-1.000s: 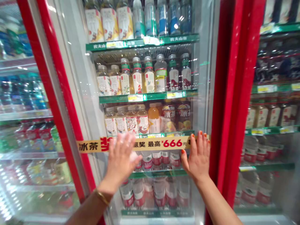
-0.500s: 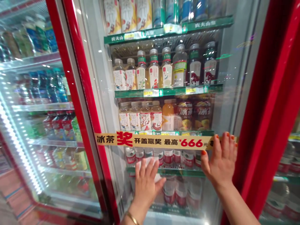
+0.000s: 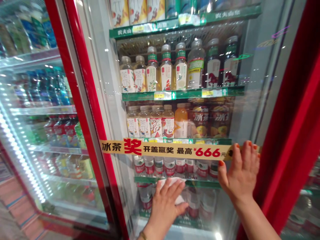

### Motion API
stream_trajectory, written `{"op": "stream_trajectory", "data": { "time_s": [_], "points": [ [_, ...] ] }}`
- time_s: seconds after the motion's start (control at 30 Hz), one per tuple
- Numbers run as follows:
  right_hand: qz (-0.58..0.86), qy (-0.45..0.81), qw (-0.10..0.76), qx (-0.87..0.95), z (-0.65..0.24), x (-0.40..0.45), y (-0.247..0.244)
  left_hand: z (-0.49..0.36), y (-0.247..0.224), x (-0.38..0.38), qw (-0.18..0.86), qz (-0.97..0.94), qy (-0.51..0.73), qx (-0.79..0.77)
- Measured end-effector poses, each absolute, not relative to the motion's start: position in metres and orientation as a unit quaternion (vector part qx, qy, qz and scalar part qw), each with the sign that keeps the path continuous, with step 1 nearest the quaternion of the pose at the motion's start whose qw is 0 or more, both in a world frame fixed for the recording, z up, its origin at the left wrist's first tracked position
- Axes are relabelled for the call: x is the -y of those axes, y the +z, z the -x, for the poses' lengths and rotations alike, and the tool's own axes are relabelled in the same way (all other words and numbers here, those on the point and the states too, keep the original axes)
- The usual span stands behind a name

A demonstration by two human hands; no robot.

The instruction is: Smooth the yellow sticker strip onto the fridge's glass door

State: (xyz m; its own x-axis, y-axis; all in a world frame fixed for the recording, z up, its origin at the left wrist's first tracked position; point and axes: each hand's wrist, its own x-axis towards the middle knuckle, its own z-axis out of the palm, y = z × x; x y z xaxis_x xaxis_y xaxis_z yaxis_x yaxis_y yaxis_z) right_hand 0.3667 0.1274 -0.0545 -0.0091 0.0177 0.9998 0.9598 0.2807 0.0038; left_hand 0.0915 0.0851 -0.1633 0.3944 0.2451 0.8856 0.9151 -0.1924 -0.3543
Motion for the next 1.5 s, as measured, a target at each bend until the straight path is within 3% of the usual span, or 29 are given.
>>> {"op": "stream_trajectory", "data": {
  "time_s": [0.07, 0.17, 0.27, 0.4, 0.53, 0.67, 0.77, 0.9, 1.0, 1.07, 1.17, 1.27, 1.4, 1.5],
  "points": [
    [0.430, -0.420, 0.559, 0.571, -0.366, -0.128, -0.054, -0.051, -0.166, -0.083, 0.465, 0.647, -0.384, 0.467],
    [0.435, -0.420, 0.557, 0.570, -0.365, -0.128, -0.055, -0.004, -0.119, -0.089, 0.392, 0.520, -0.472, 0.594],
    [0.439, -0.419, 0.555, 0.569, -0.366, -0.127, -0.056, -0.031, -0.076, -0.095, 0.330, 0.472, -0.531, 0.621],
    [0.438, -0.413, 0.552, 0.577, -0.368, -0.127, -0.056, -0.106, -0.107, -0.089, 0.418, 0.647, -0.416, 0.483],
    [0.439, -0.416, 0.552, 0.574, -0.368, -0.128, -0.057, -0.068, -0.145, -0.080, 0.434, 0.649, -0.382, 0.495],
    [0.443, -0.421, 0.553, 0.566, -0.365, -0.129, -0.057, -0.005, -0.094, -0.090, 0.346, 0.491, -0.489, 0.633],
    [0.445, -0.422, 0.551, 0.566, -0.365, -0.129, -0.057, -0.042, -0.068, -0.098, 0.329, 0.508, -0.509, 0.613],
    [0.442, -0.426, 0.546, 0.570, -0.368, -0.128, -0.057, -0.117, -0.118, -0.090, 0.437, 0.671, -0.373, 0.468],
    [0.446, -0.427, 0.544, 0.568, -0.368, -0.128, -0.057, -0.093, -0.156, -0.080, 0.461, 0.689, -0.355, 0.433],
    [0.450, -0.423, 0.541, 0.570, -0.367, -0.129, -0.058, -0.046, -0.149, -0.080, 0.444, 0.640, -0.397, 0.485],
    [0.453, -0.424, 0.542, 0.567, -0.365, -0.129, -0.058, -0.002, -0.101, -0.089, 0.372, 0.516, -0.501, 0.587],
    [0.454, -0.425, 0.544, 0.563, -0.365, -0.129, -0.058, -0.038, -0.071, -0.096, 0.322, 0.523, -0.519, 0.595],
    [0.453, -0.420, 0.539, 0.573, -0.368, -0.128, -0.058, -0.125, -0.117, -0.088, 0.425, 0.677, -0.385, 0.461],
    [0.457, -0.417, 0.540, 0.570, -0.368, -0.128, -0.058, -0.113, -0.152, -0.078, 0.461, 0.707, -0.339, 0.415]
  ]
}}
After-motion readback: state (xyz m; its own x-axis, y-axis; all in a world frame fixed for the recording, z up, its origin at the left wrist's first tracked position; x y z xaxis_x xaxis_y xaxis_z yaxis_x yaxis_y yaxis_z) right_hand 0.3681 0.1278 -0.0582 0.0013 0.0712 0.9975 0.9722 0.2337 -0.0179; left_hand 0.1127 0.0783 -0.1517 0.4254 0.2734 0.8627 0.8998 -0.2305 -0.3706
